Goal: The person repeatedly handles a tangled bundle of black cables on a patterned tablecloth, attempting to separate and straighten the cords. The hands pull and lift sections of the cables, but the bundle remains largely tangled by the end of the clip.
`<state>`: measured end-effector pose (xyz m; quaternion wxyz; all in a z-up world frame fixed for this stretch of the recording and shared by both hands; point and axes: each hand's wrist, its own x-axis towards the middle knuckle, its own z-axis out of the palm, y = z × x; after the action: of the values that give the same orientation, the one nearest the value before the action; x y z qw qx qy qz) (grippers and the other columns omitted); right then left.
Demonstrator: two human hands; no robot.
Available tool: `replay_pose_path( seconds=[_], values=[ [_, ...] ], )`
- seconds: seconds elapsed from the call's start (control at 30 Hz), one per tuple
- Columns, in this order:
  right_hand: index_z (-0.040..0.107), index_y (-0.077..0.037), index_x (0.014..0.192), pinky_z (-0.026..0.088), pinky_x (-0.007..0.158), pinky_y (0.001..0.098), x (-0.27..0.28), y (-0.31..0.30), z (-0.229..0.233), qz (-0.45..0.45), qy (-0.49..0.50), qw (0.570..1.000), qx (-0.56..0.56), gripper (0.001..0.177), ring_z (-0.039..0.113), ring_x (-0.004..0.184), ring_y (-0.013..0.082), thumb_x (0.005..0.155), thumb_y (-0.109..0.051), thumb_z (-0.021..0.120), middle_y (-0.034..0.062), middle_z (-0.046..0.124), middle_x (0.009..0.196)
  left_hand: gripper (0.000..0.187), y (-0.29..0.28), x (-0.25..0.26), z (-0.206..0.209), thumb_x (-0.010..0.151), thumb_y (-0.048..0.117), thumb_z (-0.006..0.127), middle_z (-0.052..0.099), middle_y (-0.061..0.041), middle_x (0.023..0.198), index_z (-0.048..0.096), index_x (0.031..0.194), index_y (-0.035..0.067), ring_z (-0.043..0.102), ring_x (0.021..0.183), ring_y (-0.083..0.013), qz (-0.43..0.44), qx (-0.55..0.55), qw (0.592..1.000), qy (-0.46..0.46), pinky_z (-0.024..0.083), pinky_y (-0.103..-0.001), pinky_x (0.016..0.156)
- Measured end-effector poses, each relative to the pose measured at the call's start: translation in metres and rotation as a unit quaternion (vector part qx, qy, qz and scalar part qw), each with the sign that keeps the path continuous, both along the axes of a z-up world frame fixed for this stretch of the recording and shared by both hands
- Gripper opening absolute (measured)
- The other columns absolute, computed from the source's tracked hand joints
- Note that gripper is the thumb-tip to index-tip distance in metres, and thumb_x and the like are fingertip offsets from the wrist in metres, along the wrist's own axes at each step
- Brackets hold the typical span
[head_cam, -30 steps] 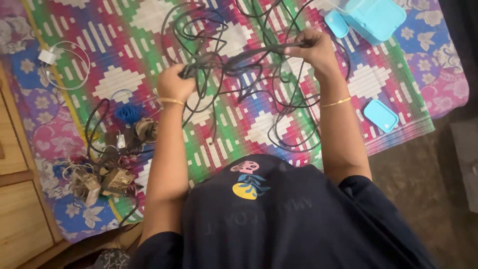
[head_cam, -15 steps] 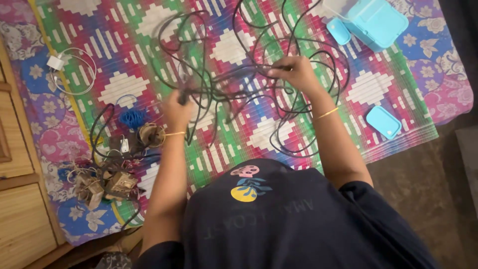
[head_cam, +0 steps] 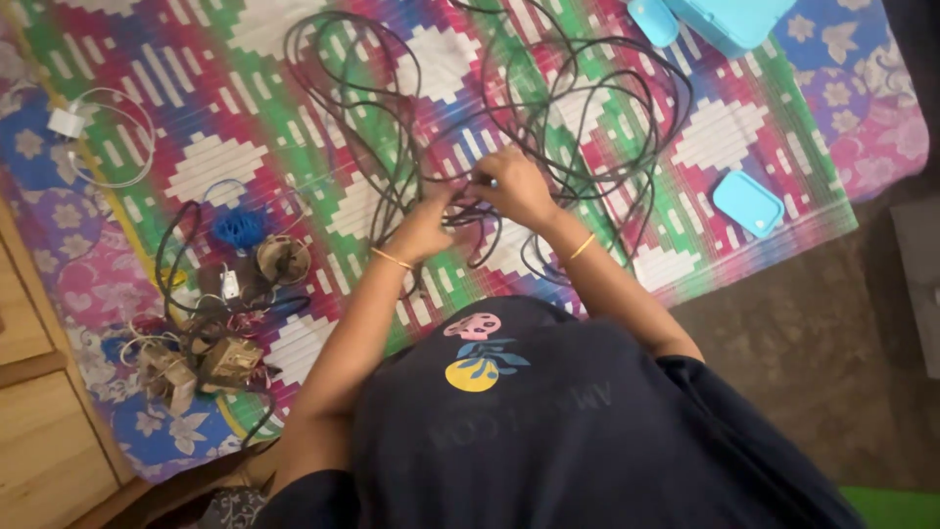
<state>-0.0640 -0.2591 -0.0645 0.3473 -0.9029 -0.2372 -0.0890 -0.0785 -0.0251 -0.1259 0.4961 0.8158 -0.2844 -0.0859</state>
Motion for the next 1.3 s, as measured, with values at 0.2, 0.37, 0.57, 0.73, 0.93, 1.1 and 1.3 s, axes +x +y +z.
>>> replay_pose_path(
  seconds=[0.2,0.37,0.57,0.73,0.93,1.1,1.3],
  values=[
    [0.073,-0.010,0.107,0.056,0.073,0.0376,-0.019,-0.013,0.019,-0.055,0.226,0.961,0.148,0.025,0.066,0.083,0.0227,0.084,-0.018,0.081,0.0091,0.068,0.100,0.046,-0.003,0.011,-0.048,0.106,0.048,0.052,0.069,-0.014,0.088,0.076,0.113,0.010,0.066,0.084,-0.0316,0.166,0.114,0.959,0.198,0.047,-0.045,0.077],
    [0.072,-0.010,0.114,0.056,0.096,0.0305,-0.057,-0.045,-0.015,0.049,0.442,0.796,0.410,0.026,0.067,0.115,0.0146,0.089,-0.015,0.078,0.0048,0.068,0.136,0.047,0.026,0.021,-0.014,0.099,0.055,0.061,0.058,0.001,0.073,0.059,0.074,0.015,0.053,0.067,-0.0115,0.295,-0.310,0.824,0.372,0.042,-0.027,0.066],
    [0.083,-0.009,0.091,0.059,0.082,0.0318,-0.125,-0.159,-0.222,-0.152,0.657,0.695,-0.248,0.031,0.078,0.088,0.0181,0.088,-0.038,0.072,0.0044,0.081,0.089,0.021,0.085,0.045,-0.083,0.086,0.017,0.075,0.057,-0.002,0.083,0.058,0.080,0.008,0.054,0.077,-0.0161,0.276,-0.514,0.767,0.266,0.040,-0.029,0.071],
    [0.073,-0.002,0.088,0.057,0.075,0.0408,-0.189,-0.216,-0.278,-0.383,0.536,0.730,-0.181,0.057,0.070,0.080,0.0311,0.082,-0.058,0.077,0.0207,0.073,0.091,0.025,0.128,0.052,-0.006,0.093,0.016,0.074,0.050,-0.002,0.073,0.054,0.079,0.011,0.046,0.070,-0.0153,0.310,-0.607,0.700,0.214,0.038,-0.031,0.069],
    [0.054,-0.002,0.109,0.053,0.052,0.0405,-0.171,-0.220,-0.320,-0.661,0.265,0.702,-0.010,0.068,0.066,0.062,0.0318,0.062,-0.043,0.082,0.0178,0.063,0.079,0.039,0.150,0.063,0.015,0.100,0.027,0.075,0.046,-0.001,0.070,0.050,0.074,0.012,0.043,0.067,-0.0154,0.316,-0.643,0.676,0.172,0.037,-0.033,0.069],
    [0.049,-0.006,0.085,0.033,0.032,0.0302,-0.069,-0.239,-0.202,-0.521,0.300,0.497,0.627,0.015,0.045,0.038,0.0151,0.095,-0.016,0.047,0.0080,0.053,0.059,0.027,0.142,0.067,0.016,0.096,0.022,0.075,0.046,-0.001,0.070,0.056,0.081,0.009,0.041,0.065,-0.0145,0.327,-0.659,0.647,0.201,0.035,-0.030,0.068],
    [0.058,-0.010,0.092,0.036,0.052,0.0322,0.011,-0.347,-0.049,-0.132,0.113,0.687,0.706,0.020,0.046,0.056,0.0187,0.106,-0.023,0.065,0.0055,0.053,0.079,0.037,0.148,0.079,0.026,0.097,0.026,0.076,0.044,-0.001,0.068,0.051,0.075,0.011,0.040,0.064,-0.0161,0.316,-0.660,0.659,0.175,0.035,-0.032,0.067]
  ],
)
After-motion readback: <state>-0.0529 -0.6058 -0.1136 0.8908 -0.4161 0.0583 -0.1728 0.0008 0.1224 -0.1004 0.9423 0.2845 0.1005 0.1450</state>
